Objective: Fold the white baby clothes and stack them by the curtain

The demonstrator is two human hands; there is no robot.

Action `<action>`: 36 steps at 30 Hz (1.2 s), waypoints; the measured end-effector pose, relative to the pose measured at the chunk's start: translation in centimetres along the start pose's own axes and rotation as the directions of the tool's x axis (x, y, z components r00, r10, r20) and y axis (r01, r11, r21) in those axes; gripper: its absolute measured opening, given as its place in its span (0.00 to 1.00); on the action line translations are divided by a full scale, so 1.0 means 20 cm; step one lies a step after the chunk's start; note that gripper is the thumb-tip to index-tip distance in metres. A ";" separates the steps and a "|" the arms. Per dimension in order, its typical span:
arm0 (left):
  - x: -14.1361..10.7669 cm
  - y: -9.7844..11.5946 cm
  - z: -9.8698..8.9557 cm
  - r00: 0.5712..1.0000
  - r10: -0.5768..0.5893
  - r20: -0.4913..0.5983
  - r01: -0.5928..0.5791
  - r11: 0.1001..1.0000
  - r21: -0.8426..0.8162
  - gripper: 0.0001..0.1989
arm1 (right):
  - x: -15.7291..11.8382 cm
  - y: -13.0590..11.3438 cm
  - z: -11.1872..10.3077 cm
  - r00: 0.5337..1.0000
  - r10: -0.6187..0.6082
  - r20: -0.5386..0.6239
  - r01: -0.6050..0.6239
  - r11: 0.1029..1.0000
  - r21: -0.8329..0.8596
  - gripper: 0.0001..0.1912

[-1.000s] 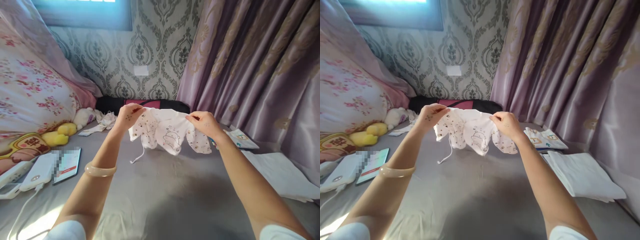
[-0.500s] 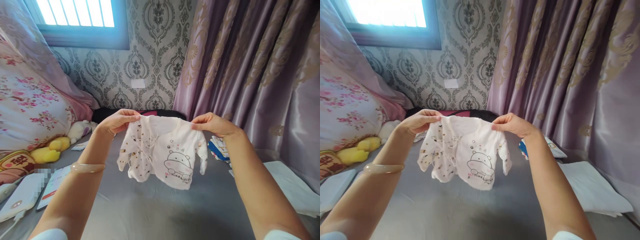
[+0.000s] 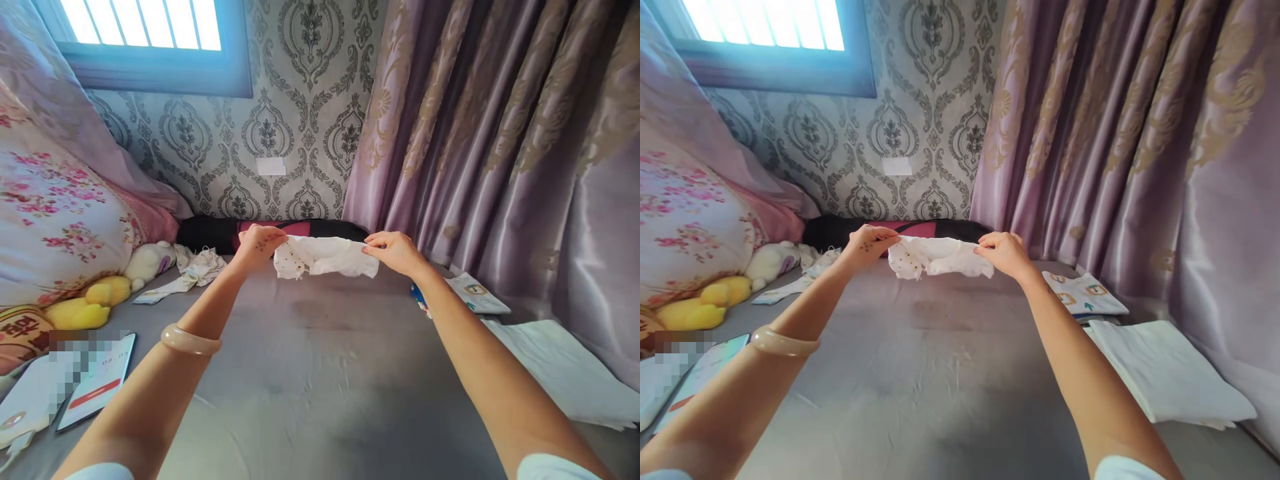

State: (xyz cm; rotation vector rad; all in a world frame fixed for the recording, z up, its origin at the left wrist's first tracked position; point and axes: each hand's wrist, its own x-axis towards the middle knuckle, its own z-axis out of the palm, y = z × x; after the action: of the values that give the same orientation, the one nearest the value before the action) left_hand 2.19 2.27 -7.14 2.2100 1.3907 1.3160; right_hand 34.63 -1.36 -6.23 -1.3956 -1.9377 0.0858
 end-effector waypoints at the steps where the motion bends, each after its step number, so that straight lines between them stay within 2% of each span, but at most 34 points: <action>1: 0.00 0.00 0.00 1.000 -0.018 0.008 0.018 0.999 -0.038 0.15 | 0.00 0.01 0.00 1.000 0.010 0.016 -0.011 0.999 0.046 0.09; 4: -0.01 0.01 -0.02 0.997 -0.058 0.051 0.066 0.982 -0.176 0.17 | -0.01 0.00 -0.02 0.994 0.061 0.094 -0.081 0.972 0.219 0.14; 6: -0.03 0.04 -0.06 0.988 -0.070 0.136 0.108 0.951 -0.290 0.19 | -0.03 -0.01 -0.05 0.981 0.090 0.170 -0.145 0.925 0.350 0.16; 8: -0.04 0.07 -0.10 0.970 -0.064 0.235 0.148 0.922 -0.359 0.19 | -0.04 -0.03 -0.09 0.967 0.070 0.245 -0.175 0.879 0.443 0.17; 9: -0.04 0.09 -0.12 0.966 -0.053 0.251 0.140 0.928 -0.345 0.18 | -0.05 -0.03 -0.10 0.962 0.044 0.270 -0.169 0.873 0.458 0.18; 12: -0.05 0.12 -0.12 0.989 -0.003 0.146 0.028 0.986 -0.166 0.15 | -0.05 -0.04 -0.09 0.977 -0.009 0.215 -0.065 0.940 0.336 0.15; 15: -0.05 0.11 -0.04 0.997 0.060 -0.044 -0.059 0.998 0.025 0.13 | -0.05 -0.03 -0.01 0.999 -0.027 -0.031 0.029 0.996 0.083 0.11; 18: -0.02 0.07 0.03 0.980 0.103 -0.173 -0.073 0.983 0.168 0.10 | -0.05 -0.01 0.06 0.965 -0.126 -0.232 0.075 0.973 -0.216 0.09; 20: -0.01 0.04 0.05 0.978 0.070 -0.198 -0.036 0.984 0.174 0.10 | -0.04 0.01 0.07 0.952 -0.173 -0.251 0.083 0.939 -0.335 0.11; 23: 0.01 0.02 0.05 0.979 0.036 -0.201 -0.009 0.991 0.134 0.11 | -0.04 0.04 0.06 0.956 -0.160 -0.244 0.069 0.937 -0.343 0.14; 27: 0.00 0.02 0.04 0.987 0.004 -0.163 0.014 0.994 0.111 0.12 | -0.05 0.04 0.05 0.966 -0.110 -0.236 0.040 0.959 -0.281 0.14; 30: -0.01 0.04 0.03 0.993 -0.038 -0.114 0.041 0.999 0.029 0.13 | -0.06 0.03 0.03 0.981 -0.043 -0.190 0.013 0.987 -0.161 0.13; 33: -0.03 0.07 -0.02 0.995 -0.091 -0.034 0.081 0.970 -0.231 0.16 | -0.08 0.00 -0.04 0.999 0.052 -0.015 -0.050 0.989 0.139 0.15; 36: -0.04 0.09 -0.09 0.987 -0.110 0.115 0.153 0.857 -0.493 0.20 | -0.10 -0.03 -0.12 0.974 0.049 0.220 -0.142 0.893 0.426 0.20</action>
State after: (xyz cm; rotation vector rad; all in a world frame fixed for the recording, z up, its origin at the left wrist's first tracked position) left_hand 1.82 0.15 -5.47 1.7658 1.0000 1.3330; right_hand 35.79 -4.19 -5.21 -1.2064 -1.8552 0.6984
